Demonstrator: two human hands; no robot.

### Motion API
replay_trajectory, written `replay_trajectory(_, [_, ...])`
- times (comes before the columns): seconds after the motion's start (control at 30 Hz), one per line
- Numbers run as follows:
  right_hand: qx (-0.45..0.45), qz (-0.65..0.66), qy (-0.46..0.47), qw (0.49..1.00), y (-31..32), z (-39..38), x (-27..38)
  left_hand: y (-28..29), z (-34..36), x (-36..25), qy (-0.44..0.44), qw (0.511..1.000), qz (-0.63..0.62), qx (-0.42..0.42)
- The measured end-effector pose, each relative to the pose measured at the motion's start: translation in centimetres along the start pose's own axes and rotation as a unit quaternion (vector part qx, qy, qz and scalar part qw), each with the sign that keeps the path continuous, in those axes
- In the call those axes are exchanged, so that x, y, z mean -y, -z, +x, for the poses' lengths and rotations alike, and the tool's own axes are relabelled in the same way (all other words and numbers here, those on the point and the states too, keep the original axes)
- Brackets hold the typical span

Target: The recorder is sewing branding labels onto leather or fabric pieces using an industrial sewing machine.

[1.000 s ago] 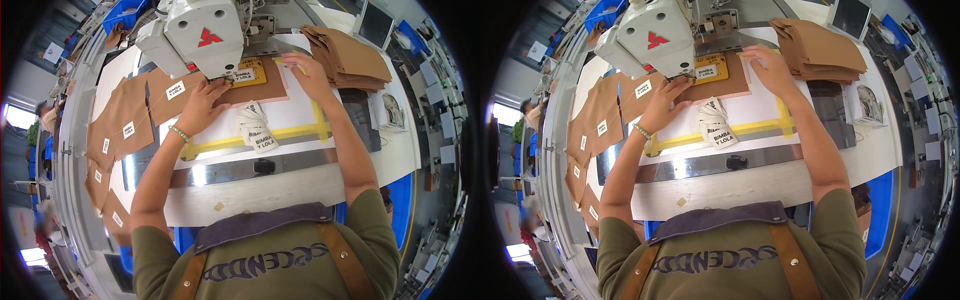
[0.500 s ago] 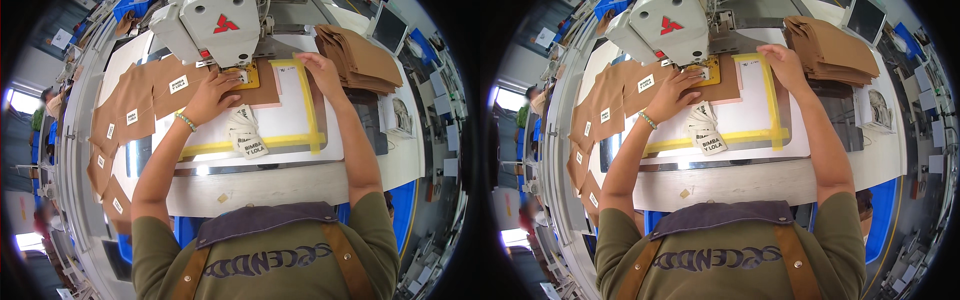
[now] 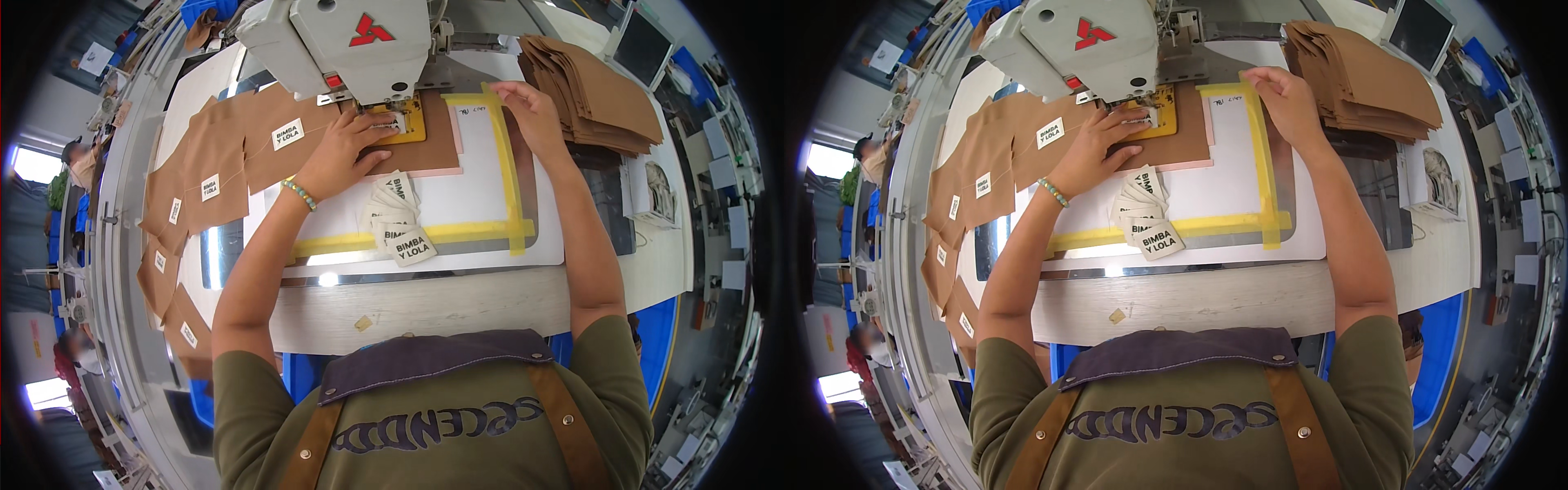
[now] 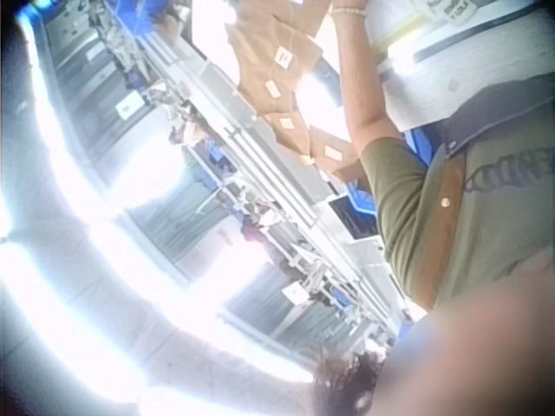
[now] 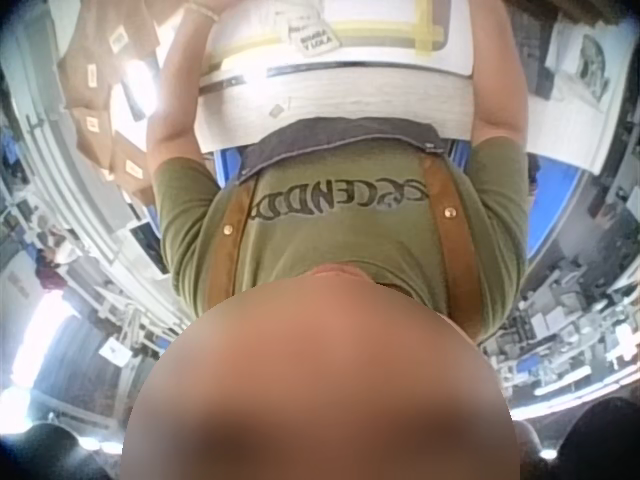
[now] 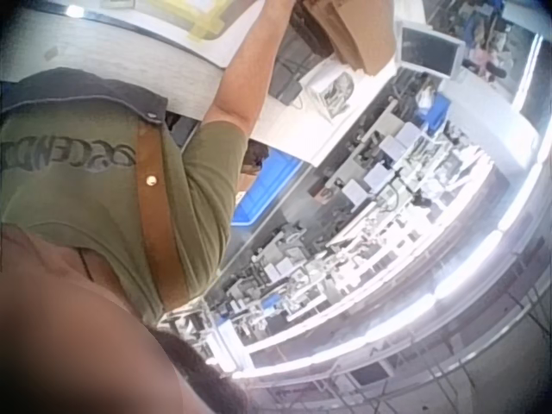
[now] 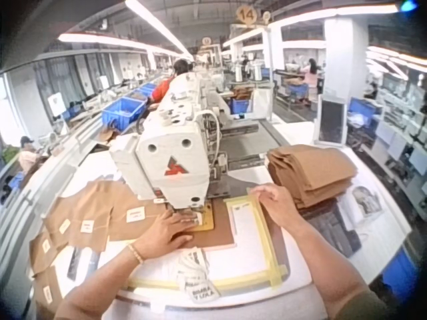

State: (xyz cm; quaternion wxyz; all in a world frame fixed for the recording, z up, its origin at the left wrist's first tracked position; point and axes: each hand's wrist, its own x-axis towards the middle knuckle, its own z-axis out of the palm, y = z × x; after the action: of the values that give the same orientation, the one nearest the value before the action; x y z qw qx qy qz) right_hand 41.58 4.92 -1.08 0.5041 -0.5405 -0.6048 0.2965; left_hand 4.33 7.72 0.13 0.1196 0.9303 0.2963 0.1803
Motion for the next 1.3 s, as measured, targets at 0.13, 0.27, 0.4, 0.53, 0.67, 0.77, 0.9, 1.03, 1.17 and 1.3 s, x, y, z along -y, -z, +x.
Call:
replay_trajectory(0.13, [-0.006,-0.018,-0.006,1.000,0.2,0.0,0.3,0.3,0.1,-0.2,0.003,1.000,0.002,0.009])
replay_trajectory(0.27, [-0.012,-0.022,0.000,1.000,0.0,-0.1,0.5,-0.1,0.2,0.2,0.002,1.000,0.024,0.006])
replay_trajectory(0.4, [-0.008,0.000,-0.009,1.000,0.1,0.0,-0.3,0.0,0.4,0.0,0.003,1.000,-0.005,0.008])
replay_trajectory(0.53, [0.001,-0.021,-0.006,1.000,0.0,-0.2,0.0,-0.5,0.8,0.6,0.017,1.000,0.014,-0.012])
replay_trajectory(0.67, [0.004,-0.039,-0.022,0.999,-0.3,-0.5,0.5,-0.7,1.0,0.7,0.028,0.999,0.024,-0.026])
replay_trajectory(0.77, [0.008,-0.063,0.003,0.998,-0.3,-0.7,0.1,-0.6,0.8,1.1,0.044,0.998,-0.012,-0.042])
replay_trajectory(0.9, [0.021,-0.106,0.039,0.993,-1.1,-1.3,1.0,-0.1,0.0,1.2,0.123,0.991,-0.028,-0.039])
replay_trajectory(1.03, [0.131,-0.190,0.116,0.966,-3.0,-2.2,2.7,1.0,-1.5,2.6,0.110,0.992,-0.025,-0.052])
replay_trajectory(1.17, [0.167,-0.316,0.227,0.906,-4.5,-3.2,3.2,2.5,-2.7,4.2,0.097,0.995,-0.015,-0.006])
replay_trajectory(1.3, [0.173,-0.344,0.224,0.895,-5.0,-3.5,3.6,2.6,-3.5,6.1,0.069,0.997,-0.024,-0.025])
